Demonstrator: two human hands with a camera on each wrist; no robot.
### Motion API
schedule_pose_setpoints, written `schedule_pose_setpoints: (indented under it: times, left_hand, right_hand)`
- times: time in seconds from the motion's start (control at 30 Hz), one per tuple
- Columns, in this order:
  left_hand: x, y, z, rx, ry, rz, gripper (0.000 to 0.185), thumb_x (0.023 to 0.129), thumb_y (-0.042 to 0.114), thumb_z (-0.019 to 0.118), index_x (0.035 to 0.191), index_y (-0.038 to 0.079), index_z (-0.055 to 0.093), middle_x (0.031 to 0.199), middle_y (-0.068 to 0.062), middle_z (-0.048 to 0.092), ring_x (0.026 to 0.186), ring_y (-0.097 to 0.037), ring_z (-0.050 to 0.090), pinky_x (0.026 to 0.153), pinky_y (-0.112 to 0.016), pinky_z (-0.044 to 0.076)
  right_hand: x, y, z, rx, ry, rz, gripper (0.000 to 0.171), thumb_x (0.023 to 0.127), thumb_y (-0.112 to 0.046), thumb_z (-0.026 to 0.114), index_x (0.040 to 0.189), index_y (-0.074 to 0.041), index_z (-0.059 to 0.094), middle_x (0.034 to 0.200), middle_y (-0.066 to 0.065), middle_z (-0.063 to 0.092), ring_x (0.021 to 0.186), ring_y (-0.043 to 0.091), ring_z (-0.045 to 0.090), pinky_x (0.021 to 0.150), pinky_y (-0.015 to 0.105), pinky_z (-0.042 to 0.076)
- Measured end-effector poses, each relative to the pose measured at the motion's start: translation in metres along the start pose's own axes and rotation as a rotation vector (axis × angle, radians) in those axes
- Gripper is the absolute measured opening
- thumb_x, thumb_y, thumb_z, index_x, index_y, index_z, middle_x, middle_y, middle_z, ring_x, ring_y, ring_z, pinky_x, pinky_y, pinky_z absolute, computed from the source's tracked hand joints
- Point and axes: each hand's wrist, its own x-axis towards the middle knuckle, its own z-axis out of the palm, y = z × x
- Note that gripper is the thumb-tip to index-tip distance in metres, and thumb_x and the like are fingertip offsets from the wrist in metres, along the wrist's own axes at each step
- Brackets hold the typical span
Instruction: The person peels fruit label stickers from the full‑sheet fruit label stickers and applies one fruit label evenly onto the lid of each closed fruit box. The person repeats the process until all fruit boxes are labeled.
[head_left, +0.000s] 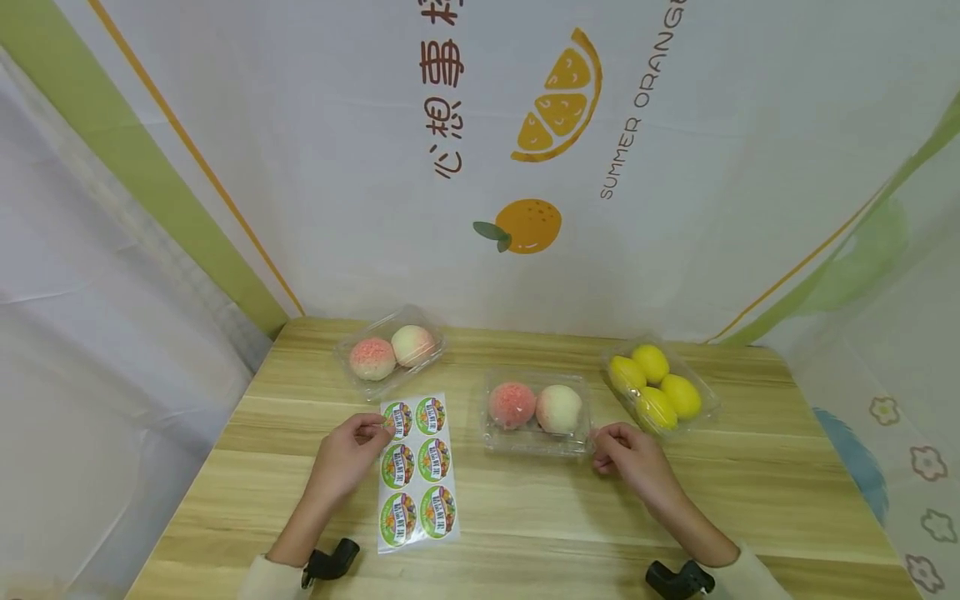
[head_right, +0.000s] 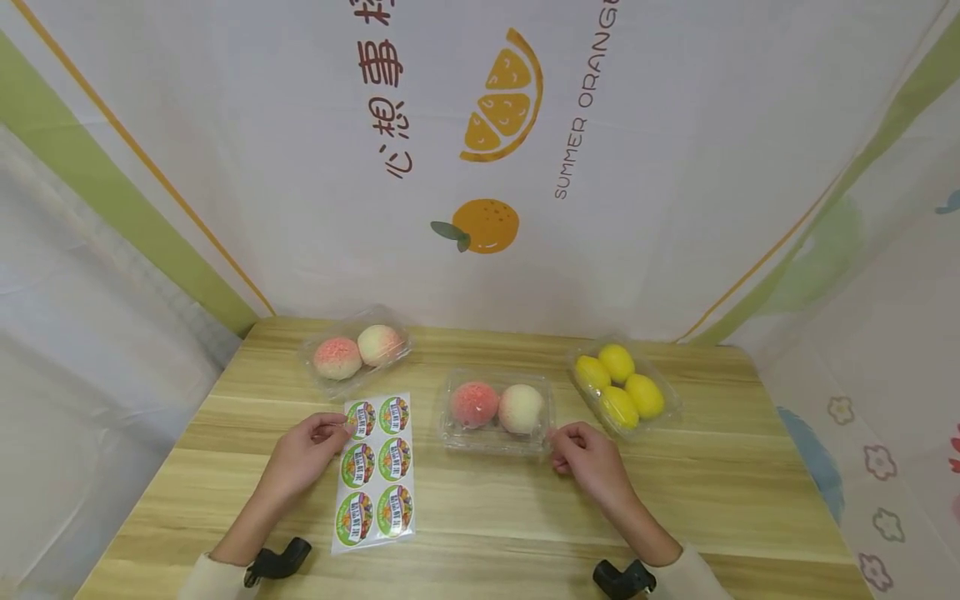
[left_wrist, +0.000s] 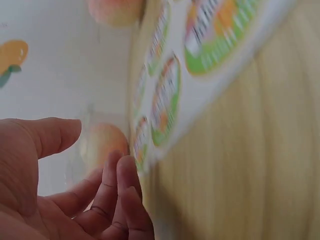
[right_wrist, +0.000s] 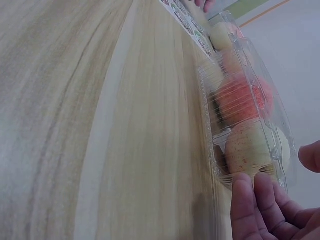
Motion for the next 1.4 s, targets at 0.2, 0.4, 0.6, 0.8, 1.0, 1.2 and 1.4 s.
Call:
schedule_pose_setpoints:
  times: [0.2, 0.4, 0.6, 0.8, 1.0, 1.2, 1.4]
  left_hand:
    - [0.008, -0.012, -0.007, 0.071, 0.023, -0.008, 0.048, 0.103, 0.03, 0.078, 0.136, -0.004, 0.071, 0.108, -0.01, 0.077, 0.103, -0.031, 0.074, 0.083, -0.043, 0.057]
    - [0.02, -0.013, -0.007, 0.176, 0.008, -0.008, 0.055, 0.101, 0.037, 0.08, 0.129, -0.009, 0.07, 0.105, -0.012, 0.075, 0.093, -0.027, 0.07, 0.077, -0.041, 0.054]
    - [0.031, -0.009, -0.004, 0.299, -0.01, -0.021, 0.063, 0.098, 0.045, 0.081, 0.125, -0.011, 0.07, 0.106, -0.015, 0.077, 0.09, -0.028, 0.072, 0.072, -0.045, 0.057]
    - [0.037, -0.004, -0.002, 0.325, -0.016, -0.048, 0.054, 0.094, 0.048, 0.083, 0.101, -0.005, 0.073, 0.084, -0.009, 0.069, 0.066, -0.02, 0.056, 0.053, -0.033, 0.043]
    - [0.039, -0.003, 0.001, 0.342, -0.01, -0.065, 0.049, 0.091, 0.042, 0.086, 0.102, -0.003, 0.072, 0.086, -0.009, 0.067, 0.067, -0.022, 0.057, 0.053, -0.034, 0.043]
    - [0.039, -0.004, 0.001, 0.316, -0.005, -0.063, 0.062, 0.09, 0.036, 0.087, 0.124, -0.013, 0.067, 0.098, -0.016, 0.072, 0.077, -0.027, 0.064, 0.06, -0.037, 0.05]
    - [0.039, -0.006, 0.0, 0.27, -0.002, -0.053, 0.069, 0.09, 0.031, 0.087, 0.133, -0.015, 0.061, 0.105, -0.02, 0.069, 0.087, -0.031, 0.066, 0.069, -0.043, 0.053]
  right_hand:
    - [0.001, 0.001, 0.0, -0.009, -0.001, 0.001, 0.03, 0.11, -0.023, 0.069, 0.114, 0.006, 0.069, 0.088, 0.009, 0.071, 0.082, 0.022, 0.073, 0.074, 0.03, 0.064]
    - [0.001, 0.0, 0.001, 0.004, -0.006, -0.006, 0.028, 0.11, -0.021, 0.068, 0.111, 0.007, 0.07, 0.086, 0.01, 0.071, 0.081, 0.022, 0.073, 0.073, 0.029, 0.063]
    - [0.001, 0.0, 0.001, 0.01, -0.015, -0.001, 0.029, 0.11, -0.023, 0.068, 0.112, 0.006, 0.069, 0.088, 0.01, 0.07, 0.081, 0.022, 0.072, 0.073, 0.03, 0.063]
    - [0.002, -0.001, 0.0, 0.023, -0.016, 0.002, 0.028, 0.11, -0.022, 0.068, 0.113, 0.007, 0.068, 0.089, 0.011, 0.07, 0.082, 0.022, 0.071, 0.073, 0.03, 0.063]
    - [0.001, -0.003, -0.001, 0.035, -0.009, 0.013, 0.026, 0.111, -0.019, 0.066, 0.113, 0.007, 0.068, 0.088, 0.011, 0.07, 0.082, 0.022, 0.071, 0.073, 0.029, 0.063]
    - [0.001, -0.004, -0.002, 0.04, -0.014, 0.012, 0.027, 0.111, -0.02, 0.066, 0.112, 0.007, 0.068, 0.088, 0.011, 0.069, 0.082, 0.022, 0.071, 0.074, 0.029, 0.063]
    - [0.002, -0.004, -0.003, 0.035, -0.02, 0.013, 0.028, 0.111, -0.022, 0.067, 0.113, 0.007, 0.067, 0.088, 0.011, 0.069, 0.082, 0.023, 0.071, 0.074, 0.029, 0.063]
